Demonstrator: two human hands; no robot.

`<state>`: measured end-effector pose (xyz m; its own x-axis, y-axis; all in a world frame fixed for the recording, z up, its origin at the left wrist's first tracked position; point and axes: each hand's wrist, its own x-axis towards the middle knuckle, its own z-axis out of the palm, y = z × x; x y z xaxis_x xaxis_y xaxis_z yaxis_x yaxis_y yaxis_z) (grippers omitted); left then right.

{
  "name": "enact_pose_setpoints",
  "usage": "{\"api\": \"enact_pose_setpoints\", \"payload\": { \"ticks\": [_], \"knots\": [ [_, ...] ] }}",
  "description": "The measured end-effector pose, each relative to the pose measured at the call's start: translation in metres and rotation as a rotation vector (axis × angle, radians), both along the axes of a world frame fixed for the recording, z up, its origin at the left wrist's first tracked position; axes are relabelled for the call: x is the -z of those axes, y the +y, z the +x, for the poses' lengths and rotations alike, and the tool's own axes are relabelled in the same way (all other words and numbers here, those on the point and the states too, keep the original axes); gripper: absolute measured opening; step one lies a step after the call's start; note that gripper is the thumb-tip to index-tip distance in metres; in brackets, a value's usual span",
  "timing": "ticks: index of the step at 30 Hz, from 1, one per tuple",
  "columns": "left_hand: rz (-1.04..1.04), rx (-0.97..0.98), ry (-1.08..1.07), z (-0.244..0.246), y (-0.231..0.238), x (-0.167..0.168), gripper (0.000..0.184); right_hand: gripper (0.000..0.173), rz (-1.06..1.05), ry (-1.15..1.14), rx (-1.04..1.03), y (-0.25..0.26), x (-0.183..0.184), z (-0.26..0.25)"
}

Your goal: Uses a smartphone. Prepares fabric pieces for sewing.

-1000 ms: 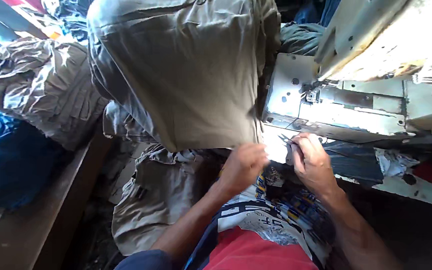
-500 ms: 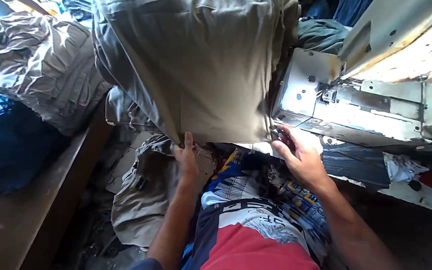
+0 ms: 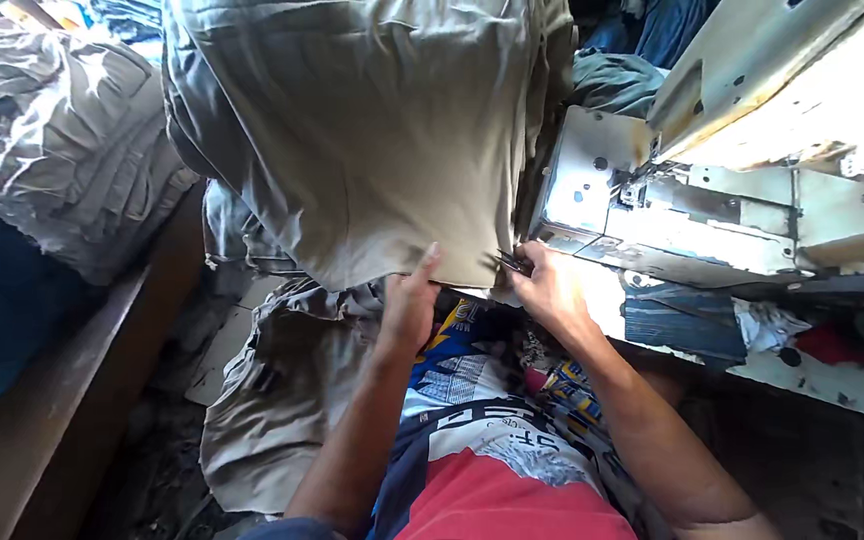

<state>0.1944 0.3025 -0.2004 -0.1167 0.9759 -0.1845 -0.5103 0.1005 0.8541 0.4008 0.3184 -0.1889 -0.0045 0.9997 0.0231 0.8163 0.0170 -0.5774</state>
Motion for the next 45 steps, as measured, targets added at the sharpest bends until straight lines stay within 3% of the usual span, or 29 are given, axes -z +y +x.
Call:
{"api": "enact_pose_setpoints", "payload": {
  "ticks": [5,9,16,23,35,45],
  "knots": [
    [-0.069,0.198,-0.029,0.045,0.005,-0.004,0.048,0.012,-0.05,0.644,-0.087,0.0,-0.003,0.008],
    [-0.088,0.212,-0.02,0.067,0.002,0.0,0.049,0.012,-0.099,0.756,-0.103,-0.012,-0.013,0.011],
    [-0.088,0.211,-0.077,0.087,-0.008,0.0,0.029,0.022,-0.193,0.894,-0.248,-0.047,-0.029,0.048],
    [-0.003,0.486,-0.008,0.082,-0.036,0.022,0.031,0.048,-0.242,0.715,-0.239,-0.043,-0.028,0.081],
    [0.023,0.579,0.102,0.074,-0.063,0.042,0.03,0.04,-0.381,0.232,-0.331,-0.016,-0.023,0.073],
    [0.062,0.642,0.467,0.07,-0.062,0.045,0.038,0.04,-0.429,0.048,-0.424,-0.003,-0.021,0.034]
  ]
}}
